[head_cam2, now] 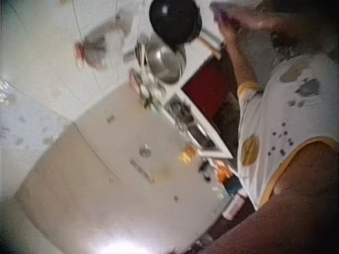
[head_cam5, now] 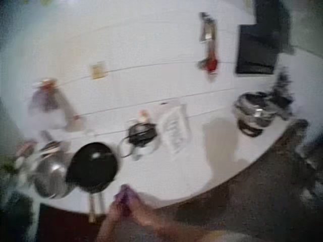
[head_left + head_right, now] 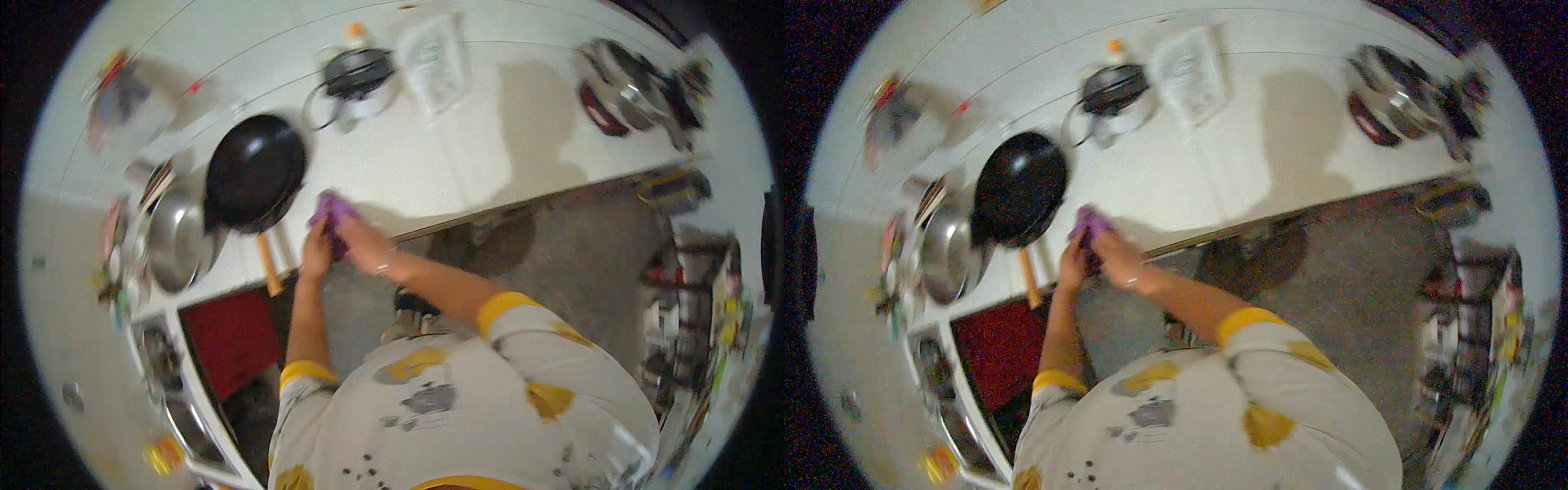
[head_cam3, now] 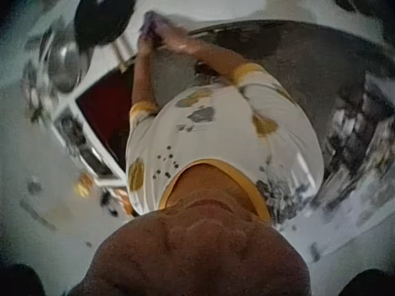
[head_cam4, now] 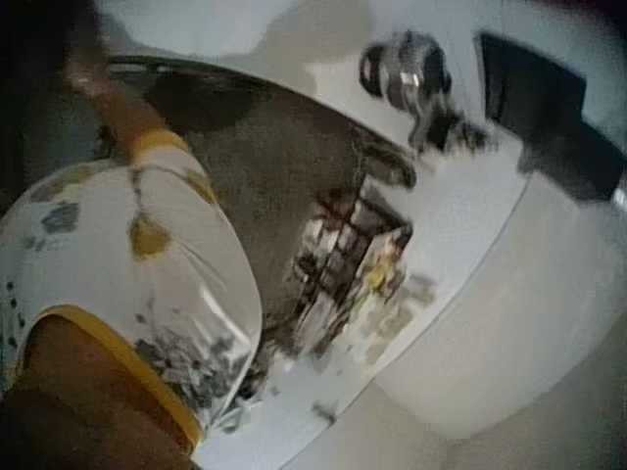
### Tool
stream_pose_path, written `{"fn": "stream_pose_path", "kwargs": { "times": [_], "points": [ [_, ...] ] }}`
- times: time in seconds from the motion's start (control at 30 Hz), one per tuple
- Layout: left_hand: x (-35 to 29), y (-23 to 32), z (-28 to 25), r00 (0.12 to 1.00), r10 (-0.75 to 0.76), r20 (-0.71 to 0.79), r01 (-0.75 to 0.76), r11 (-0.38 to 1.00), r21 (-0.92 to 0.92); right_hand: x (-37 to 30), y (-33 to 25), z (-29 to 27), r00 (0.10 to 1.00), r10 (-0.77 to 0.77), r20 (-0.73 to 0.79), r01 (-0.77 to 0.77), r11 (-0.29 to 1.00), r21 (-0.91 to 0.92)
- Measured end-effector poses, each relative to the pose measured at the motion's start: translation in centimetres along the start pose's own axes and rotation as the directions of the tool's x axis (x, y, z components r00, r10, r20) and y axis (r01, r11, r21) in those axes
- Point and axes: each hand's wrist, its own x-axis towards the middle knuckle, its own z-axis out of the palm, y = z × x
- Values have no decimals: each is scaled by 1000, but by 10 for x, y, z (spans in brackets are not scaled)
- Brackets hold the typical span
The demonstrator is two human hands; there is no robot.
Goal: The person washes a blue plastic container with an orange insert in a kitchen sink using a steel wool scrubber and running water. After rinsing, the person places the container on a drying rack and wipes the sink area with a purple cloth.
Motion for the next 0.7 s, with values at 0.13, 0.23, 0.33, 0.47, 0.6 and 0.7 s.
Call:
{"fn": "stream_pose_path", "kwargs": {
  "times": [0.13, 0.23, 0.33, 0.47, 0.6, 0.7],
  "points": [
    [-2, -55, -13, 971, 231, -68, -192, 914, 358, -1, 19, 12, 968, -245, -49, 188, 843, -504],
    [0, -33, 14, 929, 365, 66, -339, 763, 551, -7, 42, -8, 981, -190, -41, 151, 880, -450],
    [14, -5, 68, 910, 375, 178, -403, 694, 597, -47, 68, -49, 975, -176, -137, 91, 876, -473],
    [43, 41, 180, 922, 268, 280, -386, 556, 736, -101, 148, -99, 919, -156, -361, -61, 850, -523],
    [79, 67, 292, 782, 438, 443, -623, 539, 567, -172, 190, -192, 912, 8, -410, -220, 853, -473],
    [107, 93, 391, 707, 483, 517, -703, 560, 439, -221, 254, -254, 860, 71, -505, -335, 825, -455]
  ]
}}
